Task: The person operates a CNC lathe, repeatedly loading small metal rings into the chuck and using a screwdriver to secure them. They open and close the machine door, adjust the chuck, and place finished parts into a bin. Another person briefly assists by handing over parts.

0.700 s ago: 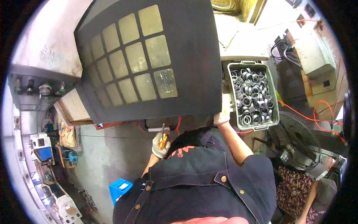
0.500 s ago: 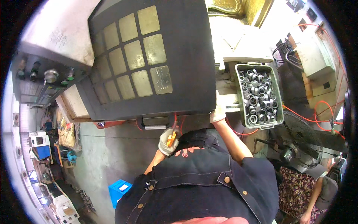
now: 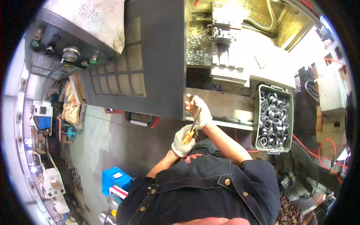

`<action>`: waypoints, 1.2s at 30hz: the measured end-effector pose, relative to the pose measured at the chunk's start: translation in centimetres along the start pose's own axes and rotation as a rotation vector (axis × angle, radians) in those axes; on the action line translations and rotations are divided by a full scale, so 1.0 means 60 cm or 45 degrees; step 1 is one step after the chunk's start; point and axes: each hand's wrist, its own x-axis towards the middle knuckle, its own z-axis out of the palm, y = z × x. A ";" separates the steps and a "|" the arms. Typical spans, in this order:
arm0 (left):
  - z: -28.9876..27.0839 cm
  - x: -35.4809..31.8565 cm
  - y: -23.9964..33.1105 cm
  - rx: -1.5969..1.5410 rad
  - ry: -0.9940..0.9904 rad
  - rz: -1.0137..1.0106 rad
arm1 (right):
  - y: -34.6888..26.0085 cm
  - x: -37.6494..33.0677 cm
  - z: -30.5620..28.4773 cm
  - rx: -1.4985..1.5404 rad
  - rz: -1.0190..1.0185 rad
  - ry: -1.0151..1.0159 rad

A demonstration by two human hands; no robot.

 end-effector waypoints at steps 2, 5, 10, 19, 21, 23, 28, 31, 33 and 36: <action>0.009 0.036 -0.006 0.110 0.062 -0.042 | -0.042 0.033 -0.024 -0.035 -0.069 0.027; 0.020 0.096 -0.014 0.253 0.116 -0.159 | -0.145 0.058 -0.044 -0.174 0.179 0.022; 0.027 0.170 -0.062 0.426 0.153 -0.191 | -0.303 0.141 -0.066 -0.893 0.285 -0.126; 0.037 0.174 -0.079 0.440 0.235 -0.247 | -0.347 0.308 -0.139 -2.699 -0.978 0.127; 0.039 0.159 -0.087 0.336 0.261 -0.300 | -0.337 0.317 -0.140 -2.703 -0.938 0.051; 0.037 0.148 -0.084 0.305 0.298 -0.325 | -0.314 0.311 -0.123 -2.725 -0.924 -0.019; 0.022 0.126 -0.101 0.180 0.457 -0.357 | -0.221 0.211 0.004 -2.642 -0.687 -0.354; 0.007 0.133 -0.105 0.117 0.549 -0.343 | -0.130 0.221 0.022 -2.350 -0.597 -0.441; 0.001 0.147 -0.102 0.141 0.533 -0.347 | -0.076 0.261 0.012 -2.296 -0.580 -0.388; -0.014 0.152 -0.123 0.153 0.539 -0.281 | -0.060 0.306 0.012 -2.321 -0.614 -0.209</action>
